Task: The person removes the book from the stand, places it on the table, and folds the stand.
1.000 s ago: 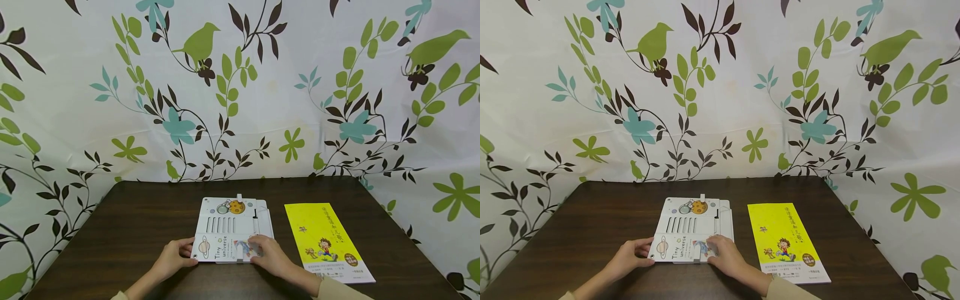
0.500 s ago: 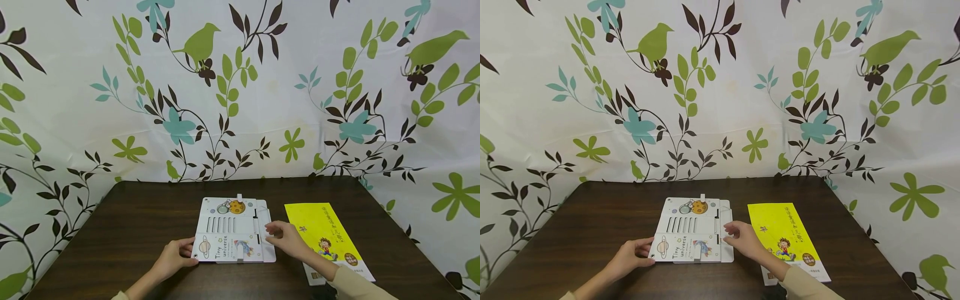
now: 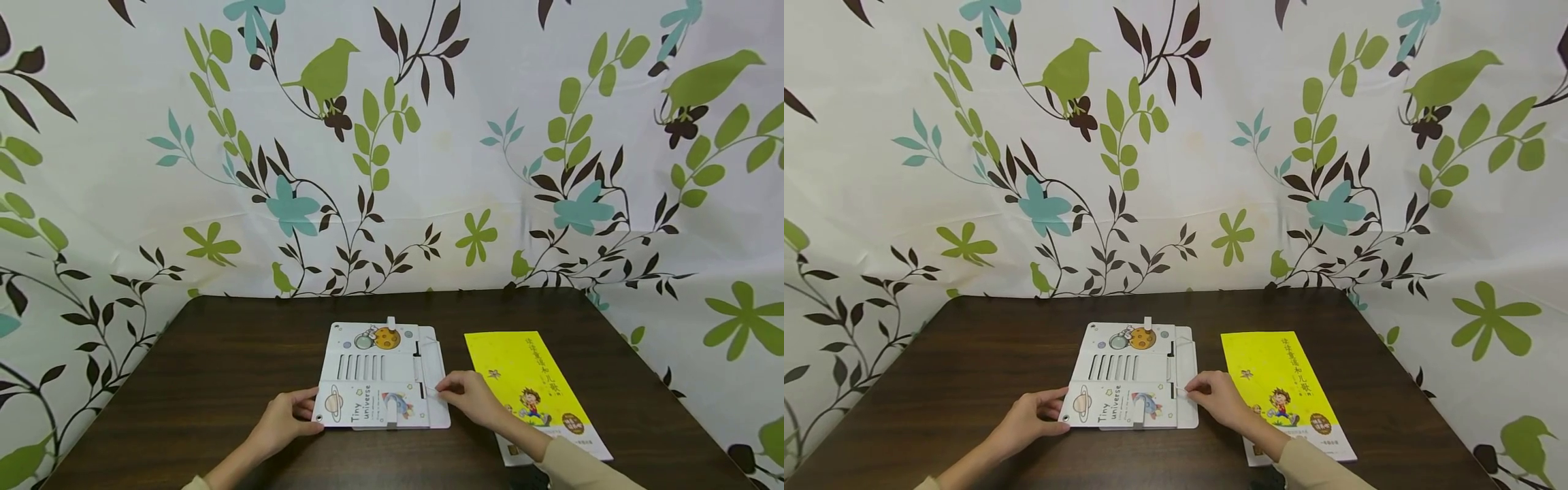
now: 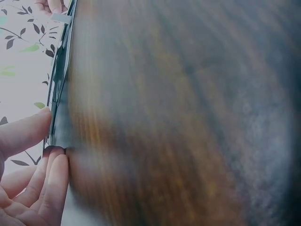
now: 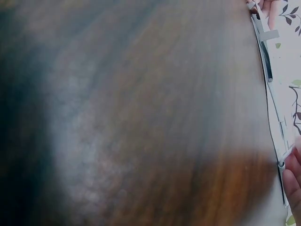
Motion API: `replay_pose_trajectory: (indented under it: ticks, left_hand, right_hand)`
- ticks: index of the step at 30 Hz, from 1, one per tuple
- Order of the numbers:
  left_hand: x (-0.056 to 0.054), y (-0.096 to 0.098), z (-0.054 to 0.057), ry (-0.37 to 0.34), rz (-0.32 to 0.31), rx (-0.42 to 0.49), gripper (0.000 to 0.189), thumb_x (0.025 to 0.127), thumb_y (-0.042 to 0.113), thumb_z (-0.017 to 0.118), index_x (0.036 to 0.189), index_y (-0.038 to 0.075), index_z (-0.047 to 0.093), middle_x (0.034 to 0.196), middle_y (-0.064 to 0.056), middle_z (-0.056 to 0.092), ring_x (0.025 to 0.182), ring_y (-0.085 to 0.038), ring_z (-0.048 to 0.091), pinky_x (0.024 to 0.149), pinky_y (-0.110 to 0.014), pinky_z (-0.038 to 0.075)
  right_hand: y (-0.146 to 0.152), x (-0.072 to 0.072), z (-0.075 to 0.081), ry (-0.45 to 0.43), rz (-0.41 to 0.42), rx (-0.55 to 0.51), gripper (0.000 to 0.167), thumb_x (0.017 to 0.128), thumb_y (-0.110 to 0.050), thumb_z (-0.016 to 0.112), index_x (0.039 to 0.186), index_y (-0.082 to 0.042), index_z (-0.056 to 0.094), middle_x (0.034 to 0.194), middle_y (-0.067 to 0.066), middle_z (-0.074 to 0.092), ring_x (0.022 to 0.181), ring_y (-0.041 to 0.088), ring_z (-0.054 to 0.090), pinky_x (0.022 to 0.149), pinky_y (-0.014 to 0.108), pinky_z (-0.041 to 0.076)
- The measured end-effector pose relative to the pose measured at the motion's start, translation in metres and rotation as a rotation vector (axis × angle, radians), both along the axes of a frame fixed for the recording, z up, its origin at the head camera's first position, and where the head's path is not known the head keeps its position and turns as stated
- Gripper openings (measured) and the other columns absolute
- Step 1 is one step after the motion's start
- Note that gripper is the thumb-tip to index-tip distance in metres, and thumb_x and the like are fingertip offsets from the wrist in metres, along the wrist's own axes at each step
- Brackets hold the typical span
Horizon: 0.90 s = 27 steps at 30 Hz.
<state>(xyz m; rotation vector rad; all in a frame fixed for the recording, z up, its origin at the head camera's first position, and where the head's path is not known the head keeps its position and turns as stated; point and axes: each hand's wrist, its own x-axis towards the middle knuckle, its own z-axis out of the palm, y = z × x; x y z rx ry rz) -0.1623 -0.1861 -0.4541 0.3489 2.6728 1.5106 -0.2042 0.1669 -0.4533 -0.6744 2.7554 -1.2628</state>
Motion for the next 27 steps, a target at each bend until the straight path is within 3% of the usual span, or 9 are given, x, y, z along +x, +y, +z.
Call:
replay_pose_trajectory:
  ticks: [16,27]
  left_hand:
    - [0.0014,0.0016,0.0006,-0.002,0.005,-0.009,0.066,0.06,0.006,0.081,0.115,-0.018,0.052,0.081,-0.005,0.062,0.071,-0.011,0.059,0.06,-0.02,0.049]
    - [-0.0002,0.0009,0.0,0.0,0.006,-0.001,0.067,0.06,0.006,0.082,0.115,-0.017,0.052,0.081,-0.005,0.062,0.07,-0.01,0.059,0.059,-0.02,0.049]
  right_hand:
    - [0.0014,-0.0027,0.0004,0.013,0.053,-0.006,0.01,0.081,-0.007,0.066,0.089,-0.005,0.072,0.089,0.003,0.068,0.075,0.009,0.056,0.071,0.022,0.05]
    - [-0.0028,-0.0065,0.0068,0.087,0.128,0.106,0.01,0.081,-0.004,0.066,0.088,-0.006,0.073,0.085,-0.001,0.068,0.071,0.003,0.055,0.068,0.022,0.05]
